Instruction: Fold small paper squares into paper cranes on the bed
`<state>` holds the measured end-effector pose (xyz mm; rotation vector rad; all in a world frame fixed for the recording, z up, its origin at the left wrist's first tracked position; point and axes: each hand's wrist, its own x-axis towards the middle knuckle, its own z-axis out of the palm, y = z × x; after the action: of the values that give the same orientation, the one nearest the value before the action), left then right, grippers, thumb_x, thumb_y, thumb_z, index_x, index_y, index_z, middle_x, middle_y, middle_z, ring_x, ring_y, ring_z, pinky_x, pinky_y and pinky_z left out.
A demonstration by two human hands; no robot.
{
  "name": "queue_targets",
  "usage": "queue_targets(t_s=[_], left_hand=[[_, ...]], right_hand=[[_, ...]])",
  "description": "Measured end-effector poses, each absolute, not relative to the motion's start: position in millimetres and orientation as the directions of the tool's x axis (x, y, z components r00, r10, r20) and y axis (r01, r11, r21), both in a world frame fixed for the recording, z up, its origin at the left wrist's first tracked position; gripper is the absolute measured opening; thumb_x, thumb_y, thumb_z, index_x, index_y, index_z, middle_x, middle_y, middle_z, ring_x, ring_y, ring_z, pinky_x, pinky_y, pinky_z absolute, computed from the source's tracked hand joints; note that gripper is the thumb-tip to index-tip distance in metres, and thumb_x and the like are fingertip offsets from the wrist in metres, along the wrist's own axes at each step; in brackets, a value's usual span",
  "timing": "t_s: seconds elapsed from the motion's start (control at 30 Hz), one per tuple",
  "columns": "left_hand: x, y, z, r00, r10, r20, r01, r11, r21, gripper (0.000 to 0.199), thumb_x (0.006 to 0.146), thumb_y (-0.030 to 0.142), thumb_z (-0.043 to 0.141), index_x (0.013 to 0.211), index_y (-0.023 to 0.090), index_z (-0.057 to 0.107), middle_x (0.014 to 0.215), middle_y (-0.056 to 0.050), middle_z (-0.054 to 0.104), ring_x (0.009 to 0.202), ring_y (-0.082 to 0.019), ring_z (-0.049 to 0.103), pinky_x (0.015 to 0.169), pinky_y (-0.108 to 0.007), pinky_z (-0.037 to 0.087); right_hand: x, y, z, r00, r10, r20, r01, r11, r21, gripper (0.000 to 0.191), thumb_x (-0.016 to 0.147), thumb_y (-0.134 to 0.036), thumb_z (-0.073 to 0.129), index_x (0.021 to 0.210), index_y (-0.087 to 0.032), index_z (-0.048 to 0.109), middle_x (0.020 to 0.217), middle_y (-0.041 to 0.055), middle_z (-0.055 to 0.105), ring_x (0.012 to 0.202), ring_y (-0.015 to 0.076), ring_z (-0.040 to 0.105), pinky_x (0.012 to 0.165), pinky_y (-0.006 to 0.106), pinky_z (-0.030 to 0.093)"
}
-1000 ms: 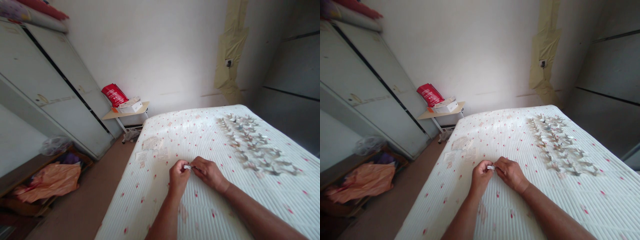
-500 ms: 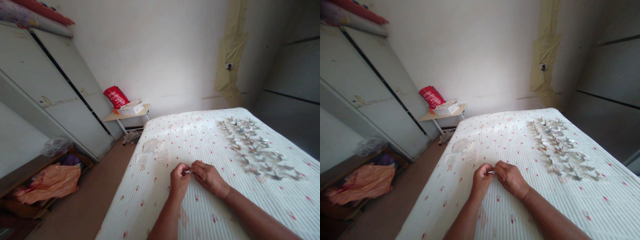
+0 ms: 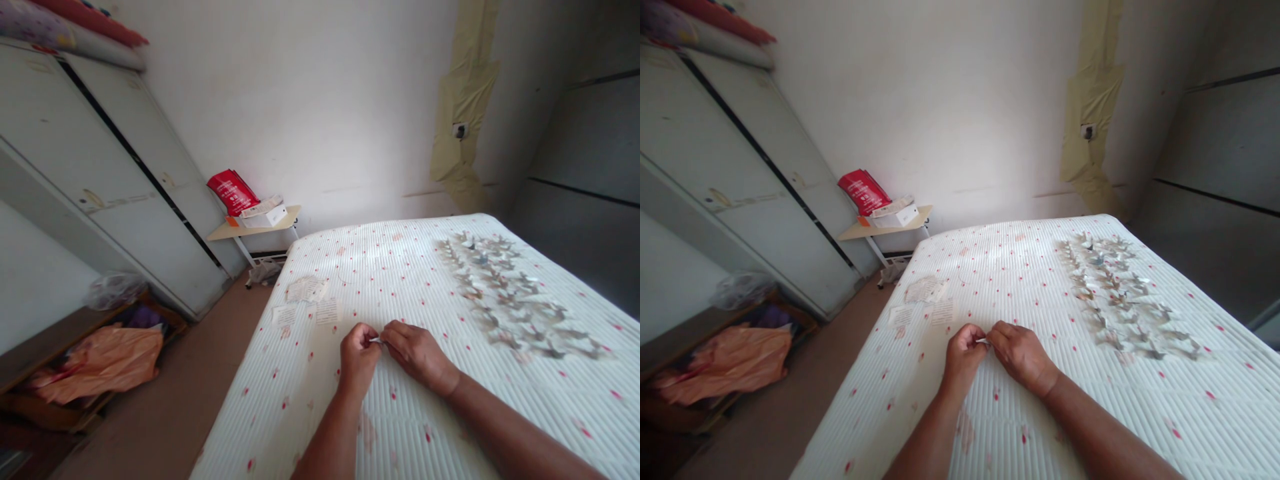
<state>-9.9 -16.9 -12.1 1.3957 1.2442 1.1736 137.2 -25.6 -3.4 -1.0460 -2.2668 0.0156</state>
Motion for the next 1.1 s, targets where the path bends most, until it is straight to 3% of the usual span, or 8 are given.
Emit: queue_targets(t_s=[0.23, 0.47, 0.87, 1.1], left_hand=[[-10, -17, -12, 0.046, 0.996, 0.075, 0.142, -0.081, 0.987, 0.003, 0.061, 0.013, 0.048, 0.062, 0.016, 0.048, 0.056, 0.005, 0.044, 0.053, -0.008, 0.039, 0.049, -0.018, 0.031], [-10, -17, -18, 0.060, 0.988, 0.139, 0.233, -0.150, 0.961, 0.012, 0.058, 0.007, 0.044, 0.064, 0.016, 0.050, 0.059, 0.004, 0.050, 0.057, -0.009, 0.044, 0.053, -0.018, 0.033], [-12, -19, -18, 0.156, 0.969, 0.193, 0.340, -0.236, 0.910, 0.016, 0.064, 0.007, 0.043, 0.071, 0.017, 0.054, 0.062, 0.004, 0.053, 0.058, -0.008, 0.047, 0.055, -0.018, 0.034], [-11, -20, -16, 0.200, 0.962, 0.184, 0.325, -0.243, 0.914, 0.024, 0.062, 0.005, 0.044, 0.079, 0.016, 0.058, 0.072, 0.002, 0.061, 0.064, -0.010, 0.053, 0.060, -0.018, 0.037]], right_hand=[[137, -24, -7, -0.468, 0.727, 0.503, 0.696, 0.654, -0.297, 0.023, 0.089, -0.015, 0.036, 0.083, -0.016, 0.058, 0.074, 0.0043, 0.056, 0.067, 0.0126, 0.054, 0.061, 0.022, 0.042], [139, -22, -7, -0.479, 0.729, 0.489, 0.649, 0.669, -0.362, 0.020, 0.087, -0.015, 0.038, 0.082, -0.017, 0.057, 0.075, 0.0042, 0.057, 0.069, 0.0127, 0.054, 0.061, 0.021, 0.041], [141, -21, 2, -0.380, 0.881, 0.281, 0.629, 0.469, -0.620, 0.014, 0.074, -0.009, 0.047, 0.075, -0.017, 0.058, 0.072, 0.0009, 0.058, 0.063, 0.0109, 0.053, 0.059, 0.020, 0.038], [146, -19, 6, -0.421, 0.879, 0.226, 0.607, 0.458, -0.650, 0.013, 0.069, -0.007, 0.047, 0.064, -0.016, 0.055, 0.065, -0.0007, 0.055, 0.060, 0.0103, 0.049, 0.058, 0.020, 0.036]])
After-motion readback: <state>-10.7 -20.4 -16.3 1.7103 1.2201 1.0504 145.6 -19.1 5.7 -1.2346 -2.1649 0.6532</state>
